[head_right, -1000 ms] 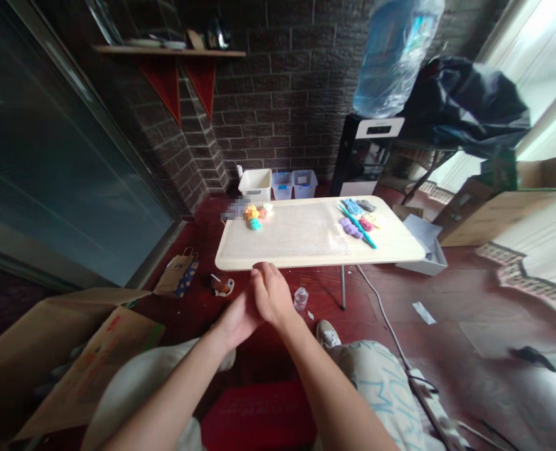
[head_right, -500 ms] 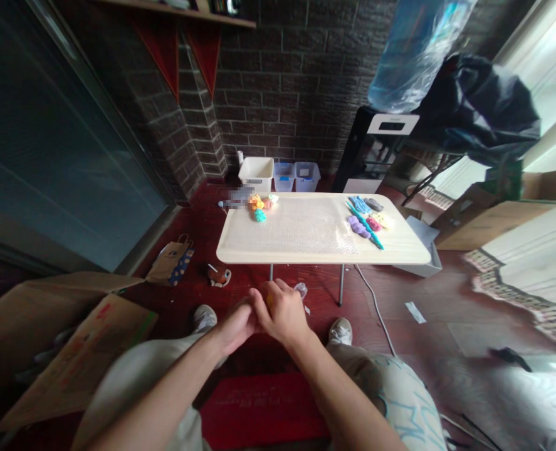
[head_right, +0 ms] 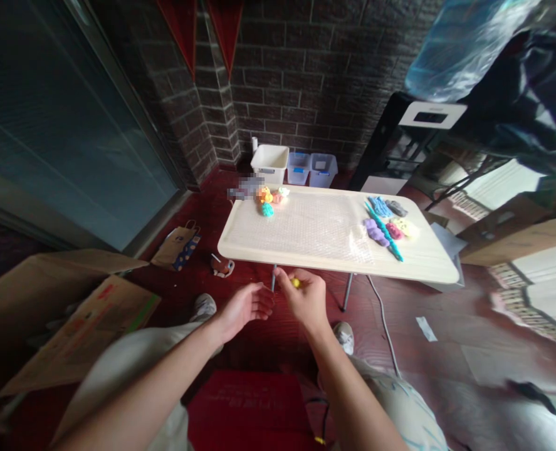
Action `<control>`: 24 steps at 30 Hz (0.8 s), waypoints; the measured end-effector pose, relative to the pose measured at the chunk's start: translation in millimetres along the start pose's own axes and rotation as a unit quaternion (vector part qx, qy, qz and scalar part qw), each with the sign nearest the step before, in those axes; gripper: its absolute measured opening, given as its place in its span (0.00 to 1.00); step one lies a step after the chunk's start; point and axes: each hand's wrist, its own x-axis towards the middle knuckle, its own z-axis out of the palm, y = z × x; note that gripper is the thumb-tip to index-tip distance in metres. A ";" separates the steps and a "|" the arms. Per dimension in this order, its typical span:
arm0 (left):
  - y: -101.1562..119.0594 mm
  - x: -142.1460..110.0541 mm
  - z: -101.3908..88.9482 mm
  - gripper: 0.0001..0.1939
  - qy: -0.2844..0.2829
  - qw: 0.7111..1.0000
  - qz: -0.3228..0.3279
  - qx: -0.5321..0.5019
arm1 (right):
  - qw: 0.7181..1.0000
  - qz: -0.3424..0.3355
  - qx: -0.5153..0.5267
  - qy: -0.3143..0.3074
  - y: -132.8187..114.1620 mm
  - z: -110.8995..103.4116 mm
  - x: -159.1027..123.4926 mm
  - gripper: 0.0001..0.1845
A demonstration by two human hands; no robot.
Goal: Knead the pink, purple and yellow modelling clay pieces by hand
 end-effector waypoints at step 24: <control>-12.3 -16.9 24.5 0.15 0.050 0.951 0.040 -0.302 | 0.913 -0.274 -0.236 -0.190 -6.8 26.9 -68.5 0.29</control>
